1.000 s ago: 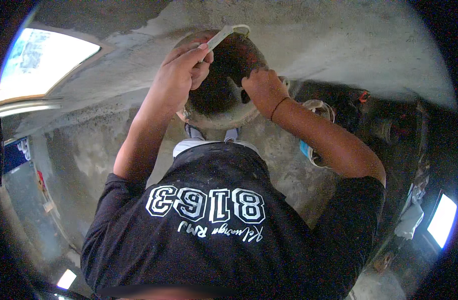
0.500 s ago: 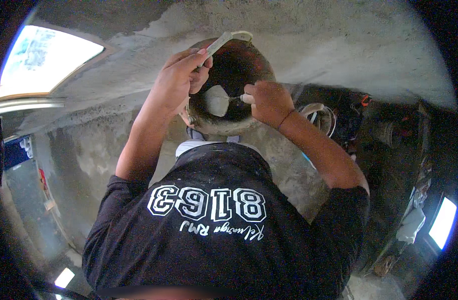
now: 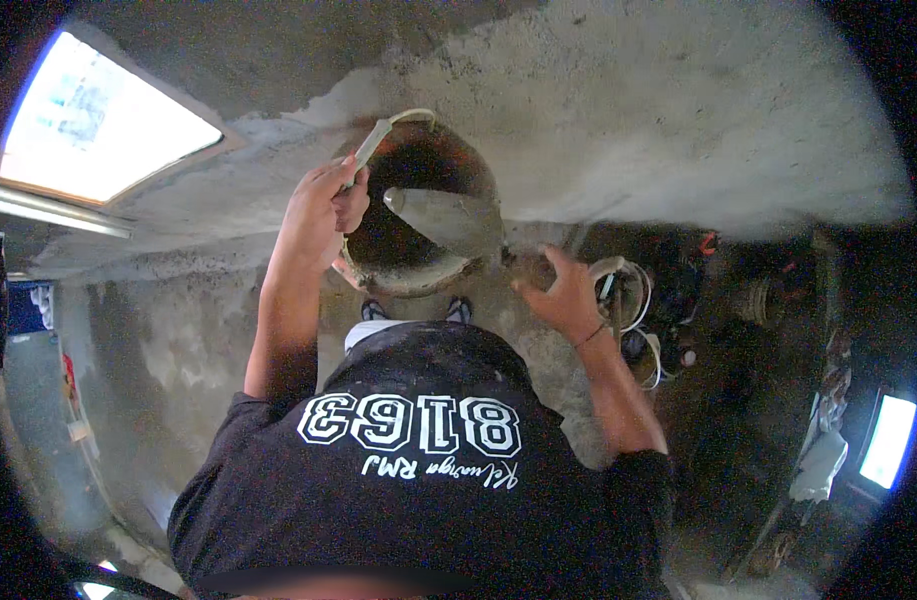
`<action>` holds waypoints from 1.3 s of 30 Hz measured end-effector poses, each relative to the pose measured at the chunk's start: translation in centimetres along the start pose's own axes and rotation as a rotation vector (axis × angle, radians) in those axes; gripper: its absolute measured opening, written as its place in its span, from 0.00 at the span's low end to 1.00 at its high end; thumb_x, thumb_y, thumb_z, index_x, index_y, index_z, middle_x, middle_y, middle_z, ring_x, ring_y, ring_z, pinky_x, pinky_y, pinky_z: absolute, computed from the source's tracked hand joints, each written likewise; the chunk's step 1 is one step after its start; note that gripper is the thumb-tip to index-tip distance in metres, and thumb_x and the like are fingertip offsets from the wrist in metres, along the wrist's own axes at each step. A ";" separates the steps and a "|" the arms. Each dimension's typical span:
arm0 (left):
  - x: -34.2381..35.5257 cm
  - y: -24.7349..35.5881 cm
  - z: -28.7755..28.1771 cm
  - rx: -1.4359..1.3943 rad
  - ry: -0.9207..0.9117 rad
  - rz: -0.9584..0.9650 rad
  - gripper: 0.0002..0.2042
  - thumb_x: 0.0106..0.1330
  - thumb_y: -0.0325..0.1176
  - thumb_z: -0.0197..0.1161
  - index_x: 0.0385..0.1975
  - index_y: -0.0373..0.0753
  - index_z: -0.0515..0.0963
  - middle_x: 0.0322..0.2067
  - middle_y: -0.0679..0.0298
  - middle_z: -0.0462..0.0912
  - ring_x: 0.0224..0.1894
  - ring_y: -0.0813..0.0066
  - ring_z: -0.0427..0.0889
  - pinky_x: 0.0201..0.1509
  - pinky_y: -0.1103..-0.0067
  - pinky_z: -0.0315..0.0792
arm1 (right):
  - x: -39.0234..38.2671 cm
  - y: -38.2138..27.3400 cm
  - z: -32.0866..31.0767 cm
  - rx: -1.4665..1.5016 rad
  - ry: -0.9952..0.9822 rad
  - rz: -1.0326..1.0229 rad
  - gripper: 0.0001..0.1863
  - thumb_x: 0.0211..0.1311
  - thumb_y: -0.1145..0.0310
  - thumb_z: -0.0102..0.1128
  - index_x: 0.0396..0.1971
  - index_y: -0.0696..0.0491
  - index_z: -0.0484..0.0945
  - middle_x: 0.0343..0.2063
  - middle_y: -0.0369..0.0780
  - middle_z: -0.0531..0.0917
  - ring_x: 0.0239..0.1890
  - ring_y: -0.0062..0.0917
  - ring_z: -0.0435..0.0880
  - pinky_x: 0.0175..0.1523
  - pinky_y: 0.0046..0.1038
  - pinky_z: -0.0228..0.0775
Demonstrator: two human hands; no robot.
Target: The person applies a cement mixture from a bucket onto a wall using a trowel.
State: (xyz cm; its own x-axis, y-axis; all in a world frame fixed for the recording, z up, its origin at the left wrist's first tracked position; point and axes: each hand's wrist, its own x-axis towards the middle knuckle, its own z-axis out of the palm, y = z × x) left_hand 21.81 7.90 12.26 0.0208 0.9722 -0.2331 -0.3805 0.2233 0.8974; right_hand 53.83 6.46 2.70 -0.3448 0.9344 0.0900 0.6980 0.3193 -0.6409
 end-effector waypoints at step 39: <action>-1.1 0.9 -13.0 -0.163 0.377 0.093 0.11 0.67 0.39 0.47 0.24 0.42 0.69 0.12 0.77 0.57 0.12 0.88 0.52 0.15 0.85 0.44 | 17.1 -8.9 1.3 0.598 0.032 -0.050 0.26 0.60 0.59 0.57 0.52 0.62 0.69 0.24 0.37 0.78 0.22 0.16 0.73 0.29 0.22 0.68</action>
State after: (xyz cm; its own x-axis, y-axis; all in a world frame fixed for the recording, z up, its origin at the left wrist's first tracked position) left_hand 9.46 6.14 8.48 -0.3484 0.8874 -0.3019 -0.5072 0.0924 0.8569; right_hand 40.93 19.37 8.98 -0.3428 0.9276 0.1482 0.2044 0.2277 -0.9520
